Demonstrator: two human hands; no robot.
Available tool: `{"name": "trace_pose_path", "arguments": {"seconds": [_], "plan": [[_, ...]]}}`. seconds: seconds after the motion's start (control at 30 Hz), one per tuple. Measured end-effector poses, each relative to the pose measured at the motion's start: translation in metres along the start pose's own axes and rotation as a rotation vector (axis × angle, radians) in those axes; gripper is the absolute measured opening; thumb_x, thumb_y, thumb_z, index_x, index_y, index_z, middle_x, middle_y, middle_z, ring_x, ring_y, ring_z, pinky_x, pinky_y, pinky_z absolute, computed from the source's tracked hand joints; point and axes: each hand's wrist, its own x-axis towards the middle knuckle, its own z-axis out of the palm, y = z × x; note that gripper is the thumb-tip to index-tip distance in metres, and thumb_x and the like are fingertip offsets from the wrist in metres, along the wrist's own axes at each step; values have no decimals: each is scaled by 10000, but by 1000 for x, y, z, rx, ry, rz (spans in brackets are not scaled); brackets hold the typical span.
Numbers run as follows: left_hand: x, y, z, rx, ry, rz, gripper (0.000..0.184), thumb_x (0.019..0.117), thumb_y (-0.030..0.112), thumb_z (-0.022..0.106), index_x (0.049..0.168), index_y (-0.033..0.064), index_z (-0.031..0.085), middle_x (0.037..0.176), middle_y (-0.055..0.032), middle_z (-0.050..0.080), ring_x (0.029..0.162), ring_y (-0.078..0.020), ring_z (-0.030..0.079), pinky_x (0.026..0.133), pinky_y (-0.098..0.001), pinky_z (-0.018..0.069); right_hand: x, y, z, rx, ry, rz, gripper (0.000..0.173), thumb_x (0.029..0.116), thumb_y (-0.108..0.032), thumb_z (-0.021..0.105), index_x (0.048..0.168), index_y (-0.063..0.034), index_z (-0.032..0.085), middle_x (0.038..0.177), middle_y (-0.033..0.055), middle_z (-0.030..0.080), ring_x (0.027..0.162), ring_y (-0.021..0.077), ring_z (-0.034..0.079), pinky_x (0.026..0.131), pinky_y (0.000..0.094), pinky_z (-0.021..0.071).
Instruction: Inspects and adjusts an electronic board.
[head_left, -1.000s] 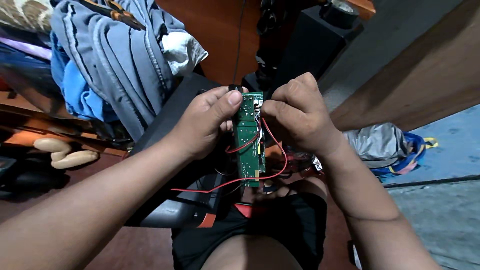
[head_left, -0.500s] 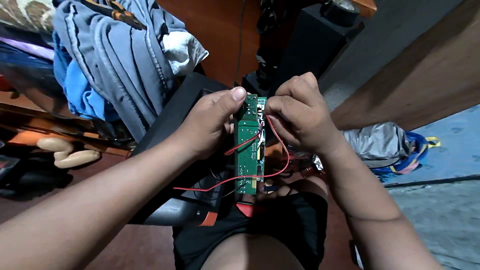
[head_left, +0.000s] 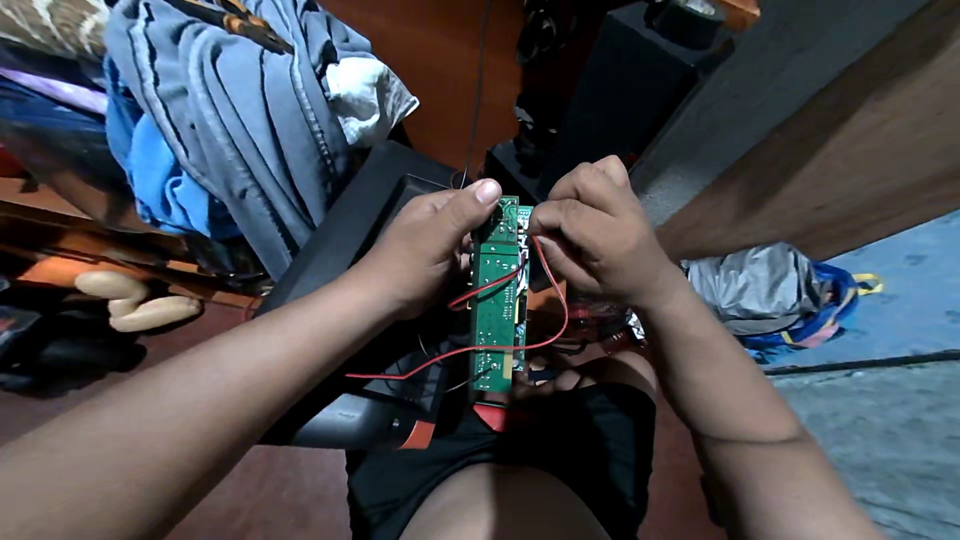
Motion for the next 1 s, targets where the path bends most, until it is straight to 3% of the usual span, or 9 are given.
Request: {"name": "trace_pose_path", "arguments": {"seconds": [0.2, 0.3, 0.67, 0.7, 0.73, 0.77, 0.8, 0.9, 1.0], "plan": [[2, -1, -3, -7, -3, -20, 476, 1083, 498, 368, 981, 160, 688, 828, 14, 732, 754, -68, 719, 674, -262, 630, -2, -7, 2, 60, 26, 47, 178, 1007, -163, 604, 976, -49, 737, 892, 99, 640, 854, 190, 577, 811, 383, 408], [1, 1, -4, -136, -45, -51, 498, 1078, 554, 335, 1039, 192, 674, 884, 26, 747, 810, -63, 729, 708, -262, 636, 2, -8, -8, 128, 60, 90, 171, 1004, -155, 627, 981, -47, 758, 868, 80, 644, 840, 157, 568, 809, 360, 407], [-9, 5, -3, -250, -37, 95, 320, 1068, 456, 453, 1025, 282, 718, 946, 99, 758, 897, 16, 713, 790, -192, 612, 8, -26, -47, 13, 151, 139, 152, 975, -167, 684, 986, -46, 776, 882, 86, 631, 839, 140, 553, 814, 356, 387], [-10, 1, -5, -313, -84, 116, 335, 1080, 422, 427, 1029, 263, 717, 954, 82, 759, 906, 4, 716, 801, -195, 610, 7, -28, -48, 8, 147, 145, 150, 975, -169, 684, 989, -53, 778, 885, 85, 632, 841, 142, 557, 817, 359, 390], [-2, -16, -21, -427, -270, 187, 359, 1092, 395, 414, 1130, 212, 721, 1047, 29, 760, 987, -44, 719, 861, -232, 605, 5, -29, -48, 6, 146, 149, 150, 975, -168, 684, 992, -55, 780, 884, 85, 631, 840, 144, 556, 815, 363, 389], [19, -47, -48, -518, -624, 327, 426, 1118, 381, 360, 1370, 132, 598, 1267, -57, 680, 1184, -122, 652, 994, -295, 549, 3, -31, -48, 5, 149, 154, 148, 971, -164, 685, 993, -55, 784, 884, 84, 634, 841, 147, 560, 813, 367, 393], [30, -59, -61, -530, -760, 344, 480, 1107, 424, 387, 1445, 112, 525, 1337, -83, 634, 1242, -152, 618, 1028, -321, 530, 1, -33, -48, 5, 148, 166, 144, 966, -157, 686, 990, -54, 784, 889, 83, 635, 846, 150, 563, 811, 371, 397], [4, -22, -31, -388, -300, 79, 568, 893, 659, 637, 1182, 173, 693, 1000, -30, 727, 879, -136, 718, 715, -306, 626, -6, -42, -47, 18, 133, 208, 139, 960, -148, 685, 991, -52, 781, 913, 69, 629, 873, 150, 564, 807, 369, 411], [0, -15, -26, -335, -230, 112, 564, 874, 660, 663, 1174, 183, 686, 1006, -23, 724, 880, -132, 713, 713, -303, 619, -13, -48, -41, 48, 157, 220, 137, 956, -143, 677, 976, -53, 779, 887, 53, 618, 854, 129, 549, 809, 341, 413]]}}
